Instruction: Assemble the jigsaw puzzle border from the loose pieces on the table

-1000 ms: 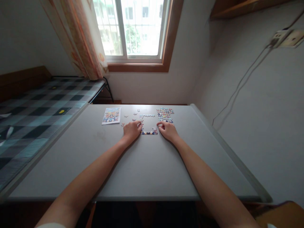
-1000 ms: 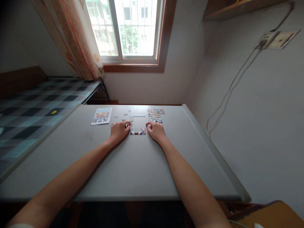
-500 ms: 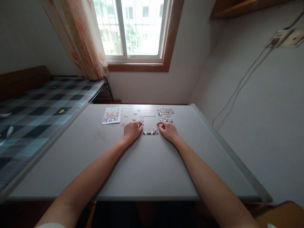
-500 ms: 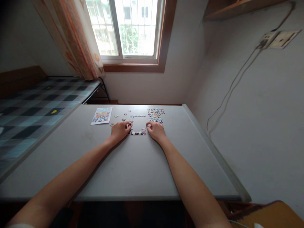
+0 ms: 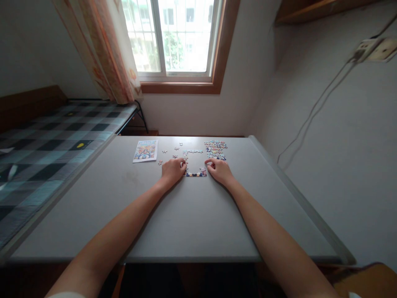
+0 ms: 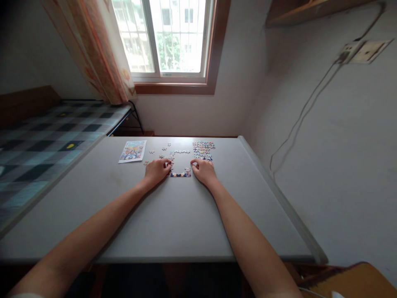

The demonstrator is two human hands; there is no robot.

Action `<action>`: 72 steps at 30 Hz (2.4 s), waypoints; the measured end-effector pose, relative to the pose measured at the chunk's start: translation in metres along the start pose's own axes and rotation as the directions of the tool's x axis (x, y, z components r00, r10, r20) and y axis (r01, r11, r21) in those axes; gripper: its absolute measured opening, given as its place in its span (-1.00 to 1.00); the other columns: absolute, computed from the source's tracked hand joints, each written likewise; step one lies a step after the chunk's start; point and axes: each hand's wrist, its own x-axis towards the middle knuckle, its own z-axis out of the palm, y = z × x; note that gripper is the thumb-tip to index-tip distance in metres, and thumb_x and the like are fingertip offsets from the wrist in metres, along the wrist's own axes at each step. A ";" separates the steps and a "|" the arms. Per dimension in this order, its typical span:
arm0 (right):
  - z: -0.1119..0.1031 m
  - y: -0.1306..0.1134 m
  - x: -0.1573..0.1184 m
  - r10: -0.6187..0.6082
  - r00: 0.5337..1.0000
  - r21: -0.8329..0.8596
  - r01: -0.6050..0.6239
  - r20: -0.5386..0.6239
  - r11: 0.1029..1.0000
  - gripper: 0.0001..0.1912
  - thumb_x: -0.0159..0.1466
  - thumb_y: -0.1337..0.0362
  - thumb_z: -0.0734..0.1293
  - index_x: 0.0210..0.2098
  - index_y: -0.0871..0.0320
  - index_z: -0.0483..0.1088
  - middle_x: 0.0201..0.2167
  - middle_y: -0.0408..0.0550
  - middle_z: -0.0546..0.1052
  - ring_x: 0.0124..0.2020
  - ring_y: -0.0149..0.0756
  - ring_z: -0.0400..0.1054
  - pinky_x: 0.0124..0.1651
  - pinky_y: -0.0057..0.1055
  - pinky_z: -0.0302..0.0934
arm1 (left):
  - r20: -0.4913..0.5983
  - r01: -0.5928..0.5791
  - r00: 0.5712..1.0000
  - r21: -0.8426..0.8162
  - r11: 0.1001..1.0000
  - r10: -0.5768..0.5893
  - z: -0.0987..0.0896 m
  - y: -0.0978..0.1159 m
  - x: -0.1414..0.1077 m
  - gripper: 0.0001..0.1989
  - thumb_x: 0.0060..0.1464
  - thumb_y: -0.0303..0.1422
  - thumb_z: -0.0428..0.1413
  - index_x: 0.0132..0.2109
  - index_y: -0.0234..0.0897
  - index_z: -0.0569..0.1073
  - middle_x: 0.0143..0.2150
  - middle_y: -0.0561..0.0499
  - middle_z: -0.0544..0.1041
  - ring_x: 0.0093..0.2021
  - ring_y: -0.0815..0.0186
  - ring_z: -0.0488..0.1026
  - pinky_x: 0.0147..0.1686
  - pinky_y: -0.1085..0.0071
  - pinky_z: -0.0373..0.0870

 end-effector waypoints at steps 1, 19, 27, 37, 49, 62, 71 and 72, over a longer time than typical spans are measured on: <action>0.000 0.000 0.000 -0.002 1.000 0.002 0.002 -0.001 1.000 -0.74 0.16 0.33 0.23 -0.22 0.06 0.50 -0.50 -0.17 0.49 -0.42 -0.35 0.32 -0.17 -0.41 0.09 | -0.002 -0.002 1.000 0.000 1.000 0.002 0.000 0.000 0.000 -0.73 0.15 -0.21 -0.02 -0.13 -0.06 0.55 -0.31 0.00 0.59 -0.27 0.21 0.50 -0.27 0.38 0.32; 0.000 0.000 0.000 -0.001 1.000 0.001 0.001 0.005 1.000 -0.74 0.17 0.32 0.23 -0.22 0.06 0.50 -0.50 -0.18 0.50 -0.42 -0.36 0.32 -0.18 -0.43 0.08 | -0.021 -0.049 0.999 0.013 0.999 0.050 -0.001 0.000 0.000 -0.73 0.10 -0.30 -0.02 -0.19 -0.05 0.57 -0.29 0.01 0.60 -0.26 0.22 0.50 -0.31 0.38 0.30; 0.000 0.000 0.000 -0.001 1.000 -0.002 0.001 0.003 1.000 -0.74 0.17 0.32 0.22 -0.22 0.06 0.50 -0.50 -0.18 0.49 -0.42 -0.36 0.32 -0.19 -0.42 0.06 | -0.013 -0.062 0.998 0.045 0.997 0.062 -0.001 0.001 -0.001 -0.72 0.12 -0.28 -0.04 -0.22 -0.08 0.58 -0.30 -0.01 0.60 -0.28 0.21 0.50 -0.34 0.39 0.30; 0.000 0.001 0.001 -0.001 1.000 0.004 0.001 0.004 1.000 -0.74 0.16 0.33 0.22 -0.22 0.06 0.50 -0.50 -0.18 0.49 -0.43 -0.36 0.31 -0.19 -0.42 0.06 | -0.046 -0.036 0.998 0.008 0.999 0.036 -0.001 0.001 -0.001 -0.69 0.14 -0.27 -0.02 -0.06 -0.03 0.54 -0.25 -0.01 0.61 -0.23 0.21 0.52 -0.28 0.38 0.33; 0.000 -0.001 0.000 0.001 1.000 0.002 -0.001 0.001 1.000 -0.75 0.16 0.32 0.23 -0.23 0.05 0.50 -0.51 -0.18 0.49 -0.42 -0.35 0.32 -0.18 -0.42 0.07 | -0.002 -0.115 0.993 0.077 0.990 0.116 -0.001 0.003 -0.002 -0.71 0.10 -0.27 -0.03 -0.18 -0.08 0.58 -0.24 -0.01 0.61 -0.24 0.19 0.51 -0.28 0.36 0.33; 0.000 0.000 0.000 -0.003 1.000 0.000 0.003 0.002 1.000 -0.74 0.17 0.31 0.22 -0.22 0.06 0.50 -0.51 -0.18 0.48 -0.43 -0.36 0.31 -0.17 -0.42 0.07 | 0.047 -0.151 0.988 0.134 0.979 0.146 -0.002 0.004 -0.002 -0.67 0.17 -0.26 -0.08 -0.14 -0.12 0.57 -0.23 -0.06 0.60 -0.23 0.21 0.52 -0.23 0.37 0.32; 0.000 0.000 0.000 -0.001 1.000 0.007 0.001 0.006 1.000 -0.74 0.16 0.32 0.22 -0.22 0.06 0.50 -0.51 -0.18 0.49 -0.43 -0.36 0.32 -0.17 -0.42 0.08 | -0.021 -0.059 0.998 0.068 0.996 0.060 -0.004 0.003 -0.003 -0.63 0.19 -0.24 -0.07 0.07 -0.05 0.47 -0.25 -0.05 0.60 -0.23 0.20 0.53 -0.25 0.37 0.35; 0.000 0.000 0.000 0.000 1.000 0.007 0.000 0.006 1.000 -0.74 0.16 0.32 0.22 -0.22 0.06 0.50 -0.50 -0.18 0.49 -0.43 -0.36 0.32 -0.17 -0.42 0.08 | -0.021 -0.037 0.999 0.062 0.997 0.038 -0.004 0.003 -0.002 -0.64 0.18 -0.25 -0.07 0.06 -0.04 0.47 -0.26 -0.04 0.60 -0.22 0.20 0.53 -0.25 0.37 0.35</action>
